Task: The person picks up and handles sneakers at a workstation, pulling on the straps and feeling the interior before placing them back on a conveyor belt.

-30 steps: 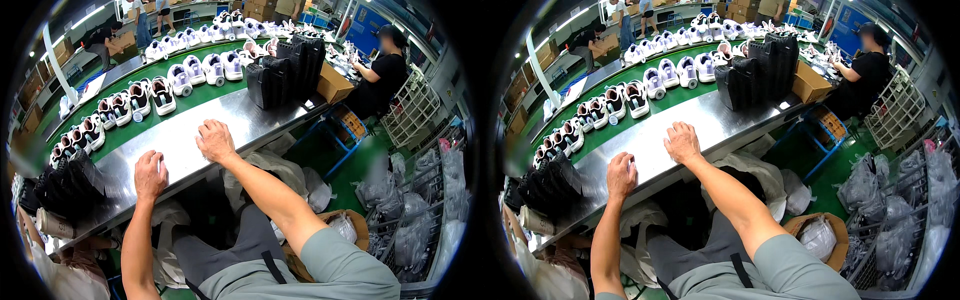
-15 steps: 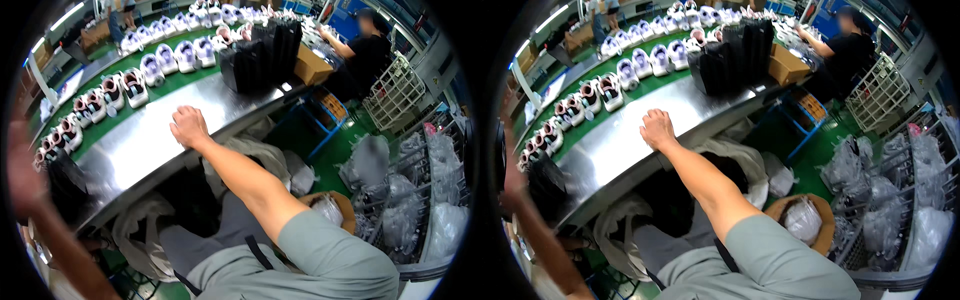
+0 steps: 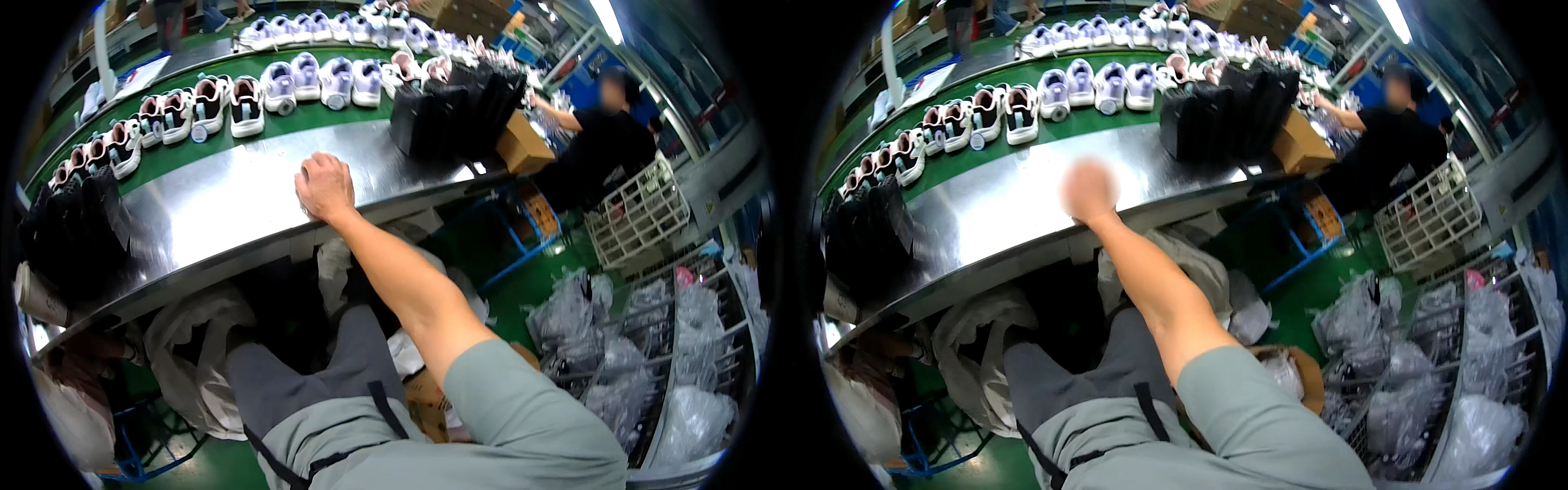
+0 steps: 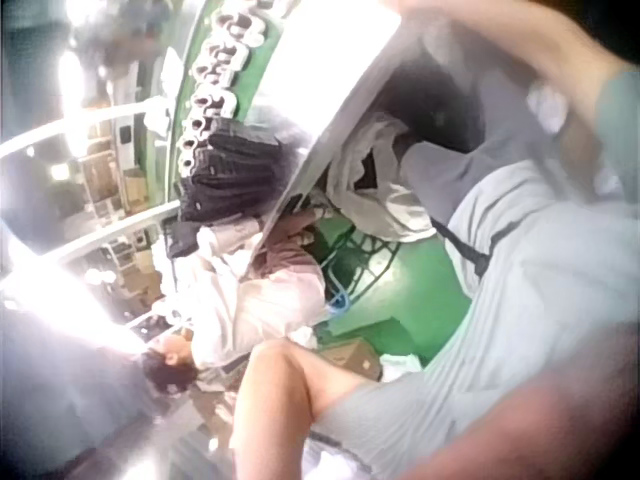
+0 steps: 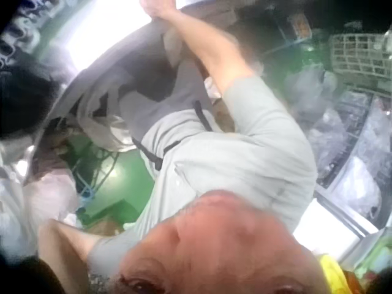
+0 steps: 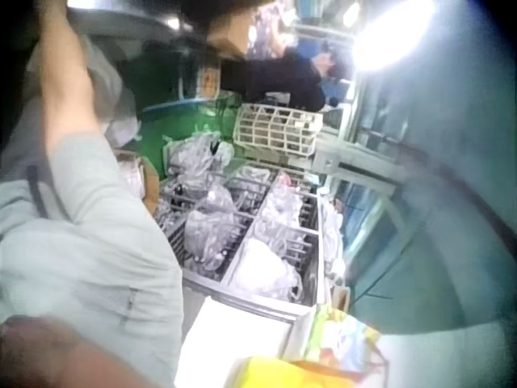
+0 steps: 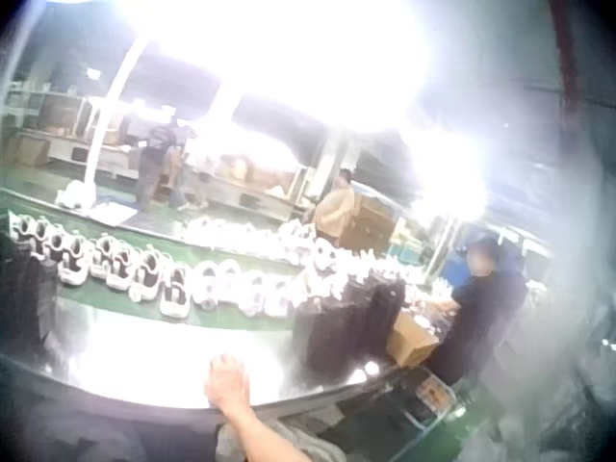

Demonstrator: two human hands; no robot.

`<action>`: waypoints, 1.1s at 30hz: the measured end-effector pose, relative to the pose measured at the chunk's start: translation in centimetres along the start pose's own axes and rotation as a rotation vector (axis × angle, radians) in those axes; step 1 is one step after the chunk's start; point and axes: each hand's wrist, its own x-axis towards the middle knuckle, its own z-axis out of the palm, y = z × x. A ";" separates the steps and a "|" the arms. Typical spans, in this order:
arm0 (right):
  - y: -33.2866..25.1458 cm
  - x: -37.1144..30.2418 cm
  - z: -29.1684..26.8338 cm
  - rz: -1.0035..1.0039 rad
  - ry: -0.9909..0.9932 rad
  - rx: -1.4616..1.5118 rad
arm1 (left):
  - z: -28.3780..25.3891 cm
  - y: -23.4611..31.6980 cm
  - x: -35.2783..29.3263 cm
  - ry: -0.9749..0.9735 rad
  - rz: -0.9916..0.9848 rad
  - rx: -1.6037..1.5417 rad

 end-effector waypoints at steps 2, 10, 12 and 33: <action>-0.6 -0.1 -0.3 0.014 -0.012 0.027 | -0.4 0.0 -0.4 0.005 -0.003 0.025; -1.4 -0.5 -3.1 0.013 0.004 0.053 | -0.8 -0.6 -2.1 0.024 -0.023 0.034; 0.1 -1.7 0.8 -0.003 0.007 0.097 | -1.5 -0.3 -1.1 0.002 -0.011 0.079; 0.0 0.4 -2.4 0.039 0.002 0.025 | -3.1 -1.0 -1.9 0.046 -0.016 0.068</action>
